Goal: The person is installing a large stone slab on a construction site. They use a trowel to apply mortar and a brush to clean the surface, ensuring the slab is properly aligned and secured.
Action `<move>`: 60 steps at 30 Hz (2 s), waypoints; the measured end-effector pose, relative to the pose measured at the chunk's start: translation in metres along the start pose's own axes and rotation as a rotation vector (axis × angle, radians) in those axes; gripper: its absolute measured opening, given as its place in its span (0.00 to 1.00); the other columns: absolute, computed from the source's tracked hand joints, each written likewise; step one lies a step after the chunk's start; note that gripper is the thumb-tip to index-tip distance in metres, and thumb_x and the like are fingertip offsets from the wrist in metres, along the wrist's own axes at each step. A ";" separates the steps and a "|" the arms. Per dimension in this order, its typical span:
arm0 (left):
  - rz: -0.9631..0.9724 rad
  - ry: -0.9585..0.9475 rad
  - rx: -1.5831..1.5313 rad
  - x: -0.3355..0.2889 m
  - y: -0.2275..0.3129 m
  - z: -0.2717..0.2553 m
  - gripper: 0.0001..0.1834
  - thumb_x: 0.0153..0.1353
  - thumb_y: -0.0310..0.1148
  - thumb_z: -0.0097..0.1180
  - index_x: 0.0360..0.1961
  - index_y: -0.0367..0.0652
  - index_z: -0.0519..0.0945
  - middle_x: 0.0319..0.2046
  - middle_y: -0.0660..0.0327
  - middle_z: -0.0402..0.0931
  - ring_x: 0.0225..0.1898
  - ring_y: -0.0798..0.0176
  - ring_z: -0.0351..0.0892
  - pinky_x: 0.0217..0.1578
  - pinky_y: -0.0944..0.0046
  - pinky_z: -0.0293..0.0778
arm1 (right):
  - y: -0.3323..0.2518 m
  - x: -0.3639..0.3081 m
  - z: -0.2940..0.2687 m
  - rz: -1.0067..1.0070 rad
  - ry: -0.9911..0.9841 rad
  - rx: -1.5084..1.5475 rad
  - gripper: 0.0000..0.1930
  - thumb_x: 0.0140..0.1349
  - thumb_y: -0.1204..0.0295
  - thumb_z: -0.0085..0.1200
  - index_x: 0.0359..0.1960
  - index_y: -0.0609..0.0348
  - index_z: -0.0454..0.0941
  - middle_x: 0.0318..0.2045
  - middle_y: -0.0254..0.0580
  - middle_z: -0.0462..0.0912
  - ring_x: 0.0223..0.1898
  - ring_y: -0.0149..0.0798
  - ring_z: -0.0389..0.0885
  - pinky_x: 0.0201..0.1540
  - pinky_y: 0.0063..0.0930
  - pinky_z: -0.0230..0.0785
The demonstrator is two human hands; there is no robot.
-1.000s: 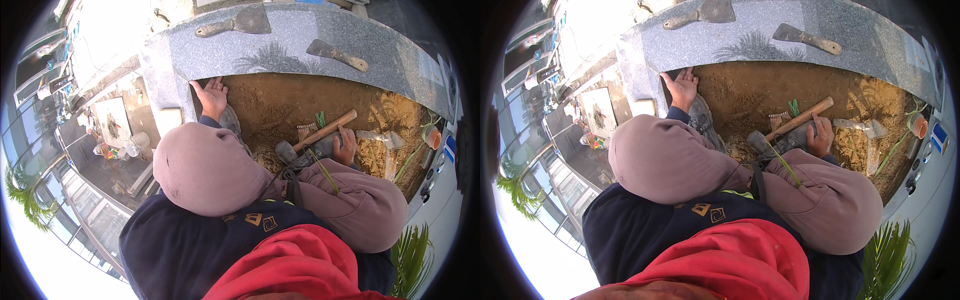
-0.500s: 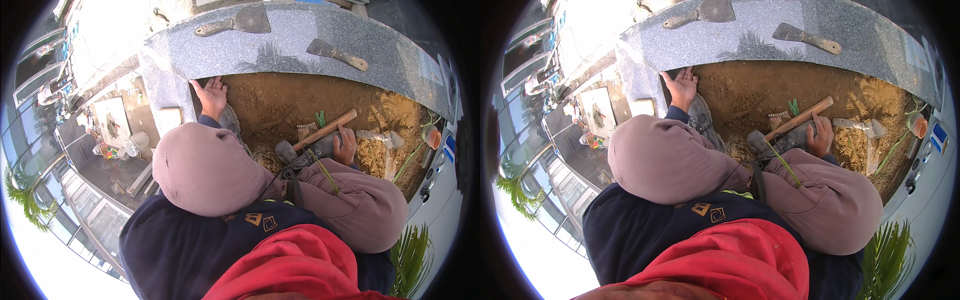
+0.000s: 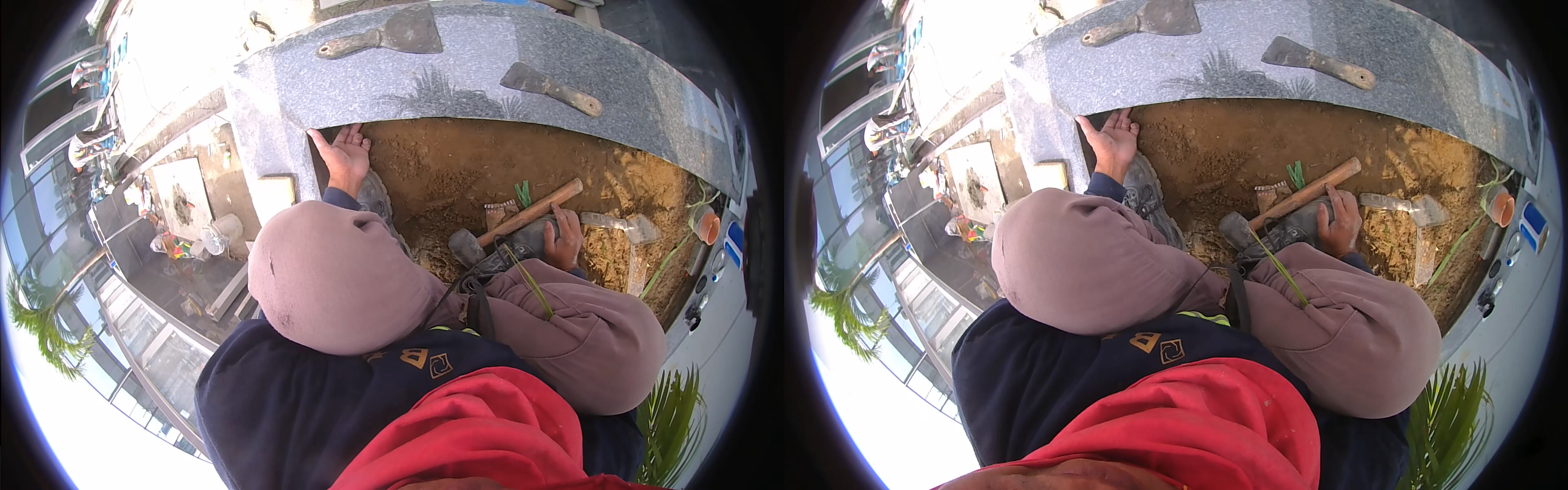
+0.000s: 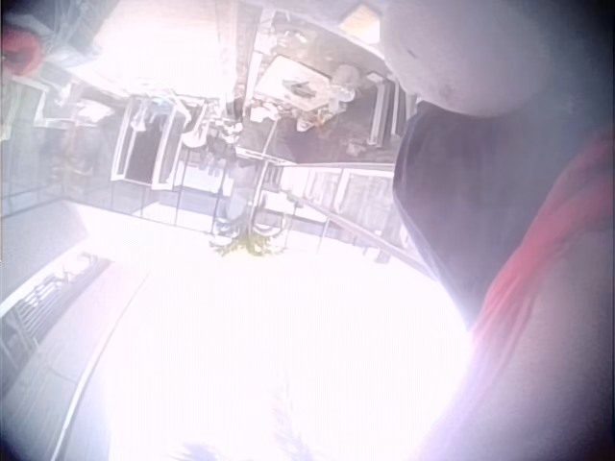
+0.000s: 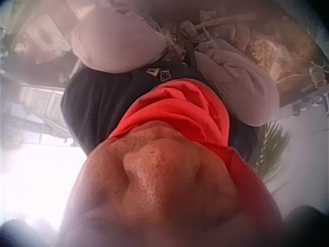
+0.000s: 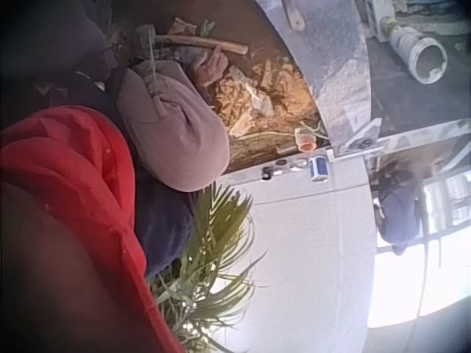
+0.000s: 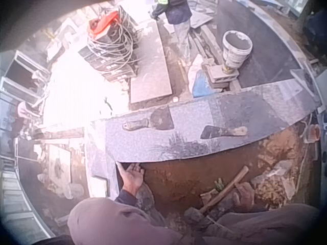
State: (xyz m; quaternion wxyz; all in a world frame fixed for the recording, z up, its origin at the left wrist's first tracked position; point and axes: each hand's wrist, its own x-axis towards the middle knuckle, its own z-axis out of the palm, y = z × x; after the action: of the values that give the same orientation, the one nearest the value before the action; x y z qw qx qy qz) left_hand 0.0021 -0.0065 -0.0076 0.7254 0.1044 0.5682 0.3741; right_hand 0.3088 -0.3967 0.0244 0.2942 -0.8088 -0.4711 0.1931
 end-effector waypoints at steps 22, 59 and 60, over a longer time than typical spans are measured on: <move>0.002 -0.024 -0.003 0.003 -0.001 -0.002 0.73 0.50 0.85 0.42 0.73 0.22 0.46 0.65 0.43 0.62 0.41 0.60 0.60 0.49 0.61 0.62 | 0.000 -0.001 0.000 0.001 0.002 -0.010 0.21 0.59 0.72 0.56 0.56 0.63 0.78 0.42 0.53 0.79 0.43 0.55 0.78 0.47 0.43 0.72; -0.009 0.027 -0.057 0.002 -0.002 -0.006 0.64 0.56 0.82 0.38 0.67 0.23 0.62 0.54 0.53 0.74 0.30 0.68 0.58 0.40 0.65 0.60 | -0.072 0.162 -0.095 -0.532 0.086 -0.042 0.26 0.61 0.78 0.59 0.62 0.67 0.71 0.43 0.54 0.76 0.39 0.51 0.76 0.39 0.41 0.71; -0.008 -0.006 -0.051 0.004 -0.001 -0.002 0.65 0.56 0.82 0.38 0.67 0.23 0.61 0.54 0.53 0.74 0.30 0.68 0.58 0.40 0.66 0.60 | -0.084 0.179 -0.108 -0.595 0.091 -0.066 0.26 0.60 0.78 0.59 0.62 0.67 0.71 0.42 0.54 0.76 0.38 0.51 0.76 0.38 0.41 0.71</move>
State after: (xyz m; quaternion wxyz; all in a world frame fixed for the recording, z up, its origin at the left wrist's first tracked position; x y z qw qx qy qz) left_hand 0.0007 -0.0054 -0.0118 0.7312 0.0848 0.5566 0.3852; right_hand 0.4038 -0.2395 0.1545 0.3322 -0.6523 -0.6797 0.0465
